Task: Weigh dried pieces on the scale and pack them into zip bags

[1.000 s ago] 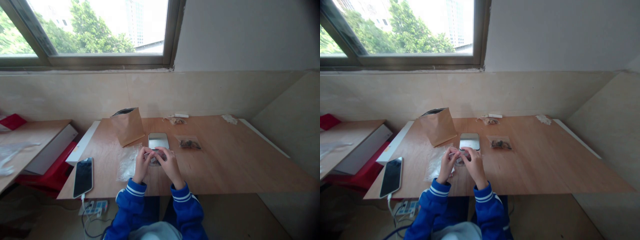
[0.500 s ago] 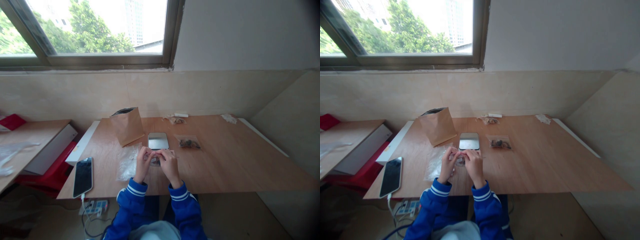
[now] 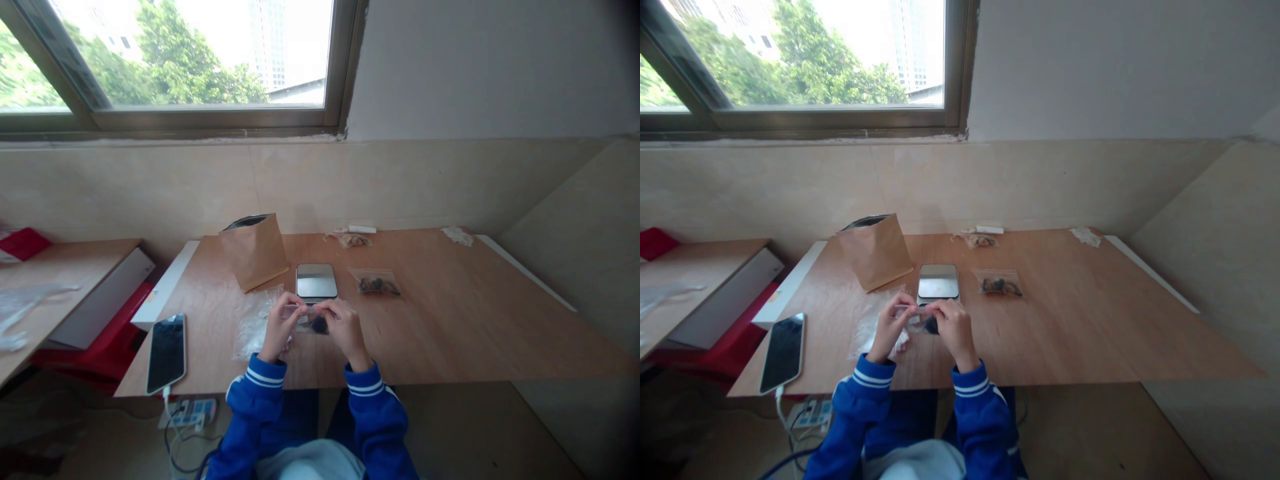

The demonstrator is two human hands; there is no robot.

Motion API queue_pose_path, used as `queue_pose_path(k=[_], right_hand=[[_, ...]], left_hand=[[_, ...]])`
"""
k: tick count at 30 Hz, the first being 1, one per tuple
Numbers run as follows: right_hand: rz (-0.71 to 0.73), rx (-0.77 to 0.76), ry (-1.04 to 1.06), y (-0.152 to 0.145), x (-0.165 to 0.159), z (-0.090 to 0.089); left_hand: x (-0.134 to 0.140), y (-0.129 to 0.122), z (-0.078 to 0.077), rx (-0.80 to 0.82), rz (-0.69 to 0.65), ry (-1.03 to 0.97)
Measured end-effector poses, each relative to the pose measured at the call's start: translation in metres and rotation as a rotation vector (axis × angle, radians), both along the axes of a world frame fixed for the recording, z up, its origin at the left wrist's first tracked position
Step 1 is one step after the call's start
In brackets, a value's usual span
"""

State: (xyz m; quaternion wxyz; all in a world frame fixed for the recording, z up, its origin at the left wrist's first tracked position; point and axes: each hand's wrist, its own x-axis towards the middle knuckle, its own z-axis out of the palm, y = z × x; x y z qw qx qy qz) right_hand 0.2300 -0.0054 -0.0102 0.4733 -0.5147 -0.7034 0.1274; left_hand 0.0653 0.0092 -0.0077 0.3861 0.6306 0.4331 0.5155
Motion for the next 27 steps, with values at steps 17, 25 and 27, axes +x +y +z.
queue_pose_path(k=[17,25,27], right_hand=[[-0.035,-0.014,-0.061,0.002,0.011,-0.001],[-0.047,-0.005,-0.051,0.0,0.012,0.0],[-0.022,-0.028,-0.046,0.001,0.014,-0.001]], left_hand=[[0.0,0.0,0.001,0.114,0.099,0.003],[0.003,-0.002,0.0,0.052,0.104,-0.03],[0.003,-0.001,-0.001,0.04,0.108,-0.04]])
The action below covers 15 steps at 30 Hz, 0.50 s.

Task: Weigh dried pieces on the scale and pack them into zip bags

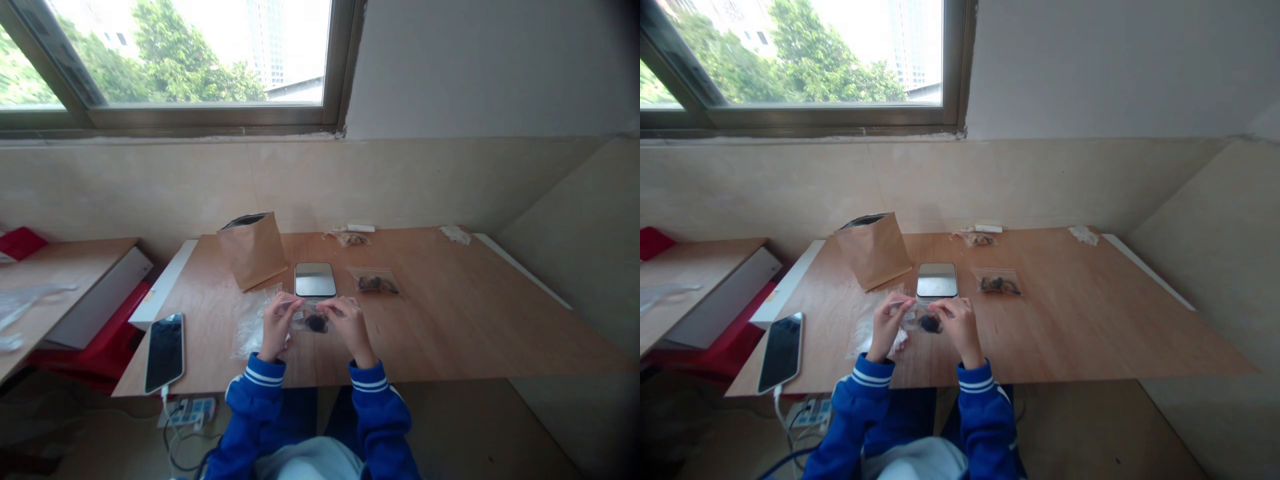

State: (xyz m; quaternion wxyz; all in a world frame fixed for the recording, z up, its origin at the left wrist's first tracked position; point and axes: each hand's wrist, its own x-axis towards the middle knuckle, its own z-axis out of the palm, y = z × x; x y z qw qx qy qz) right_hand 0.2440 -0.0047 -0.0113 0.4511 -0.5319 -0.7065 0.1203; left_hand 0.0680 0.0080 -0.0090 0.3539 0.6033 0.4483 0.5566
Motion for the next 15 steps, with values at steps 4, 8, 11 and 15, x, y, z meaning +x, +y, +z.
queue_pose_path(k=[4,8,11,15], right_hand=[[0.016,-0.057,0.067,0.001,0.009,-0.004],[0.036,-0.091,0.133,0.0,0.015,-0.009],[0.056,-0.113,0.199,-0.001,0.015,-0.009],[0.11,-0.166,0.339,-0.003,0.013,-0.004]], left_hand=[[-0.004,0.003,-0.003,-0.033,0.038,-0.07],[-0.01,0.006,-0.006,-0.075,0.094,-0.131],[-0.012,0.006,-0.007,-0.102,0.12,-0.164],[-0.011,0.006,-0.006,-0.167,0.182,-0.223]])
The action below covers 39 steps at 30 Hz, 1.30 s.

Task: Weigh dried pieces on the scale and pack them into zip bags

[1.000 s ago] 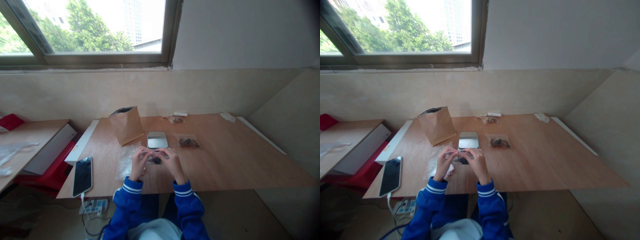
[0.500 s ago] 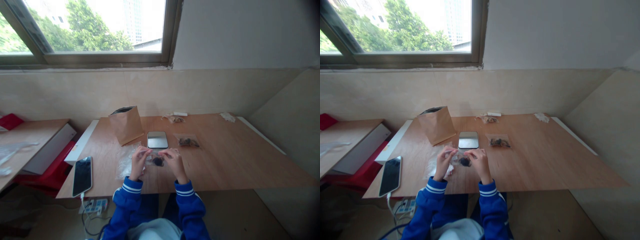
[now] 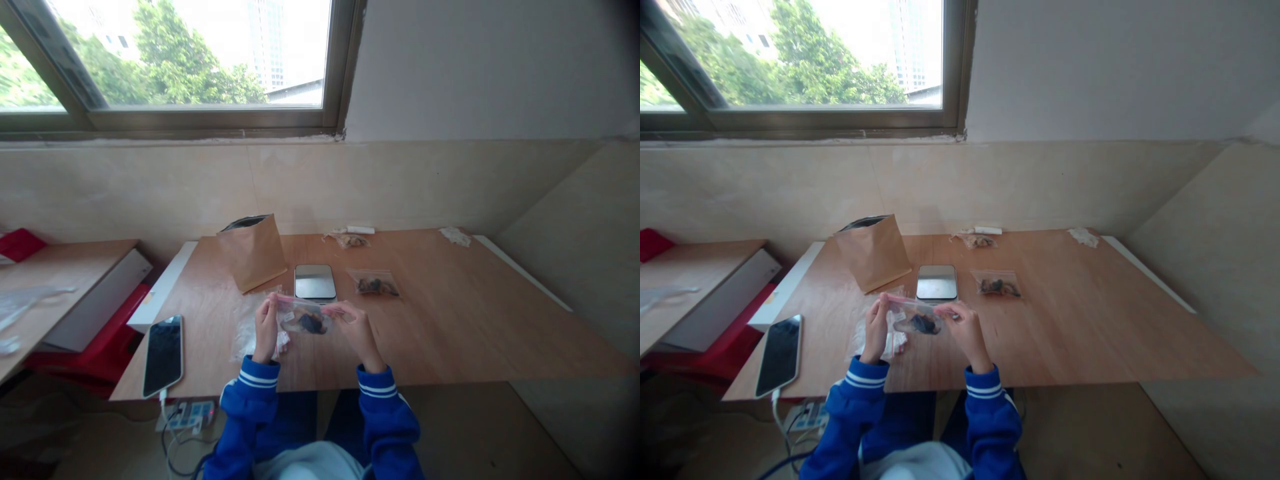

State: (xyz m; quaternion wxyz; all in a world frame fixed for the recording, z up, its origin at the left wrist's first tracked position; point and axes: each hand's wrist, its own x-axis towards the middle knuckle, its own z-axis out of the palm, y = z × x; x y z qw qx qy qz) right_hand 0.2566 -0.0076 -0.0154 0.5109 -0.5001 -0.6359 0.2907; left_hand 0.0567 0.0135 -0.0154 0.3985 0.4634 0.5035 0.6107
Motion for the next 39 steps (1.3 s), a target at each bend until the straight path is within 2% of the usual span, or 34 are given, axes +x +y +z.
queue_pose_path(k=[4,8,13,18,21,27,30,33,36,39], right_hand=[[0.031,-0.054,0.097,-0.003,-0.001,0.009],[-0.005,-0.077,0.171,-0.004,-0.002,0.012],[-0.083,-0.113,0.341,-0.002,-0.003,0.006],[-0.059,-0.158,0.497,-0.001,-0.003,-0.001],[-0.078,-0.159,0.569,-0.001,-0.002,-0.003],[-0.192,-0.133,0.622,0.0,0.008,-0.009],[-0.341,-0.104,0.634,0.001,0.029,-0.011],[-0.443,-0.068,0.555,0.007,0.069,-0.009],[-0.503,-0.044,0.377,0.026,0.122,-0.008],[-0.548,-0.074,0.217,0.055,0.169,-0.019]], left_hand=[[0.0,0.0,-0.002,-0.04,-0.005,-0.063],[0.001,-0.001,-0.002,-0.09,-0.043,-0.126],[0.004,-0.001,0.0,-0.143,-0.073,-0.208],[0.005,0.002,-0.005,-0.132,-0.095,-0.288],[0.004,0.002,-0.007,-0.135,-0.12,-0.269],[0.004,0.001,-0.002,-0.157,-0.283,-0.148],[0.001,0.002,0.0,-0.14,-0.304,-0.094],[-0.009,0.004,0.0,-0.13,-0.272,-0.06],[-0.019,0.006,-0.002,-0.13,-0.227,-0.052],[-0.025,0.007,-0.004,-0.129,-0.186,-0.063]])
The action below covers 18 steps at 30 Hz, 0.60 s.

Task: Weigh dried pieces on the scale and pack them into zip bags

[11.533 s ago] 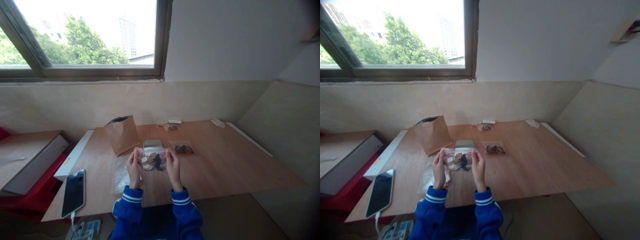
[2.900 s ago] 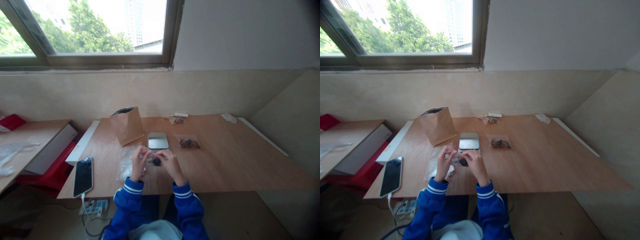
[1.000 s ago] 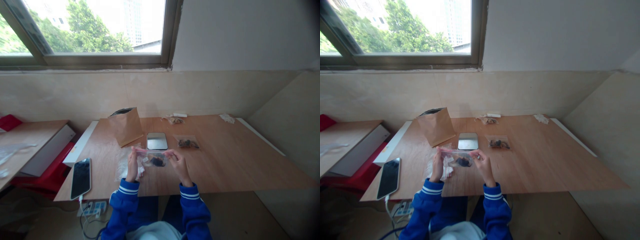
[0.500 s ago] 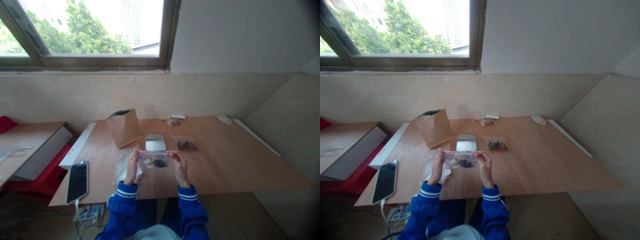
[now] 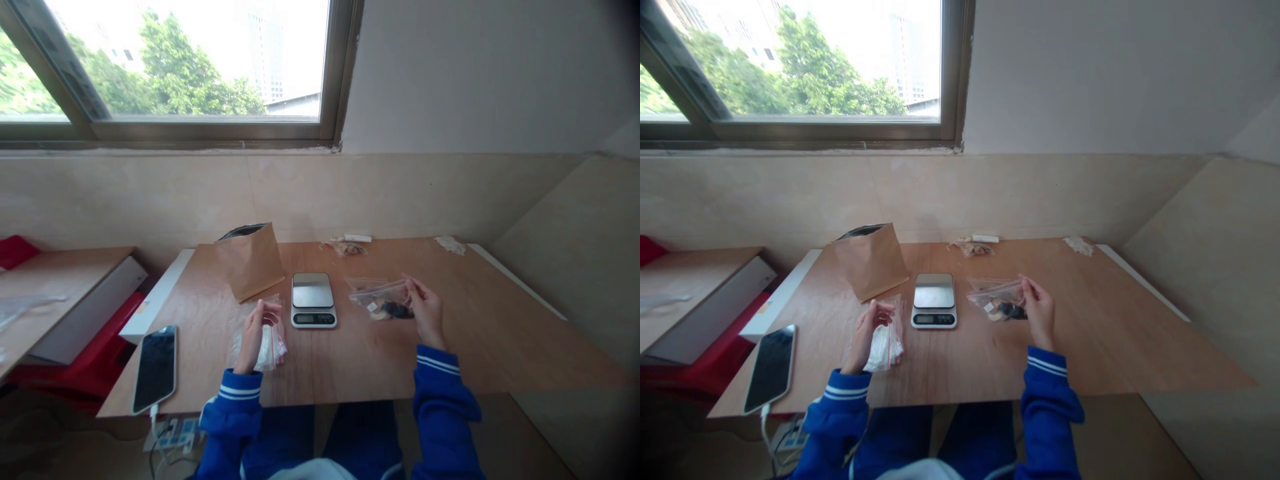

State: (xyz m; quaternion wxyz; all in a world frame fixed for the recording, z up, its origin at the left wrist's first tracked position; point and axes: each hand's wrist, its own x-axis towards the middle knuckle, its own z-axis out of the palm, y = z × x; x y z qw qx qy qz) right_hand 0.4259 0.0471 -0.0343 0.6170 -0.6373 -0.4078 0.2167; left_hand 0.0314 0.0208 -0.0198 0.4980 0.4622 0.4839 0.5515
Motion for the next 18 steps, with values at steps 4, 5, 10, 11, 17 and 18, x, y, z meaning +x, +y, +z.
queue_pose_path(k=[4,5,10,11,17,18], right_hand=[[-0.231,-0.215,-0.318,0.022,0.017,-0.035],[-0.313,-0.255,-0.417,0.022,0.012,-0.045],[-0.376,-0.277,-0.651,0.01,-0.037,-0.086],[-0.354,-0.293,-0.665,0.009,-0.044,-0.089],[-0.345,-0.408,-0.706,0.016,-0.053,-0.091],[-0.346,-0.418,-0.726,0.016,-0.053,-0.09]], left_hand=[[-0.002,0.0,-0.002,-0.002,0.01,0.006],[-0.002,0.0,-0.002,-0.004,0.005,0.011],[-0.005,0.001,0.0,-0.005,0.014,0.06],[-0.006,0.002,0.002,-0.001,0.02,0.072],[-0.017,0.007,0.006,0.042,0.039,0.114],[-0.018,0.007,0.006,0.049,0.051,0.126]])
